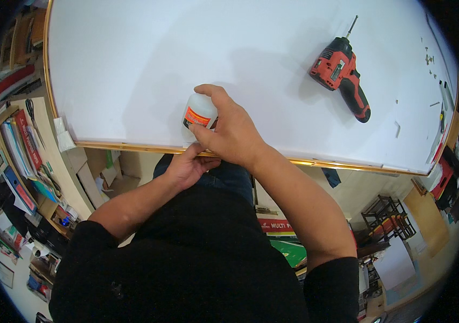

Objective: The person attaches a gold-colored trim to the edges of a large white board using a cordless drill and screws. They position trim pieces along the perimeter, drive screws to secure them, and occasionally adjust the board with assistance from another person.

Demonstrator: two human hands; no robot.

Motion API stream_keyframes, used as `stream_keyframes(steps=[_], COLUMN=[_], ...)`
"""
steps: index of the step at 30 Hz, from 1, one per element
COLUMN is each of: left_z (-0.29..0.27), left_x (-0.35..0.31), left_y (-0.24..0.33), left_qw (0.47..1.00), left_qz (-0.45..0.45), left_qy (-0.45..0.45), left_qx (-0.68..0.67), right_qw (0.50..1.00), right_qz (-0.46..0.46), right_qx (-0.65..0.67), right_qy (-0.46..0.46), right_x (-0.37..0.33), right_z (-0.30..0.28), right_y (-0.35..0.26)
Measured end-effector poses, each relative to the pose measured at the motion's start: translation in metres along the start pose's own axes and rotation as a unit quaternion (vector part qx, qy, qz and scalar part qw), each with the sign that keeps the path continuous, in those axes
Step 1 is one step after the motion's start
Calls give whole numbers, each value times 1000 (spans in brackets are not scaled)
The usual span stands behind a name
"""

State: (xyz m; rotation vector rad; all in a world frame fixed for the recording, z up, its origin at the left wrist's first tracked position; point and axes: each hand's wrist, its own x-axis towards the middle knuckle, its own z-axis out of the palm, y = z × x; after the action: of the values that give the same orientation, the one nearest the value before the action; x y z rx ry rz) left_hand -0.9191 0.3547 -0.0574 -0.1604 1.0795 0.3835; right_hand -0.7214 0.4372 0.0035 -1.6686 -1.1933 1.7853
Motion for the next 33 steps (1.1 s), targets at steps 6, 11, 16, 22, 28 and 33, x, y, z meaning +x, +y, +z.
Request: stream_keyframes(steps=[6, 11, 16, 22, 28, 33], left_z=[-2, -4, -1, 3, 4, 6], left_x=[0, 3, 1, 0, -1, -2], left_y=[-1, -2, -2, 0, 2, 2], left_qw=[1000, 999, 999, 1000, 1000, 1000], left_qz=[7, 5, 2, 11, 4, 11], left_qy=[-20, -32, -29, -24, -16, -10], left_qx=[11, 13, 15, 16, 9, 7], right_qw=[1000, 1000, 995, 992, 989, 991], right_qz=[-14, -14, -57, -37, -45, -21], right_qx=[-9, -17, -77, -120, -142, -132], right_qy=[1, 3, 28, 23, 24, 22], right_x=[1, 0, 1, 8, 15, 13], right_z=[7, 11, 15, 18, 20, 20], right_y=[-1, -1, -6, -12, -11, -10])
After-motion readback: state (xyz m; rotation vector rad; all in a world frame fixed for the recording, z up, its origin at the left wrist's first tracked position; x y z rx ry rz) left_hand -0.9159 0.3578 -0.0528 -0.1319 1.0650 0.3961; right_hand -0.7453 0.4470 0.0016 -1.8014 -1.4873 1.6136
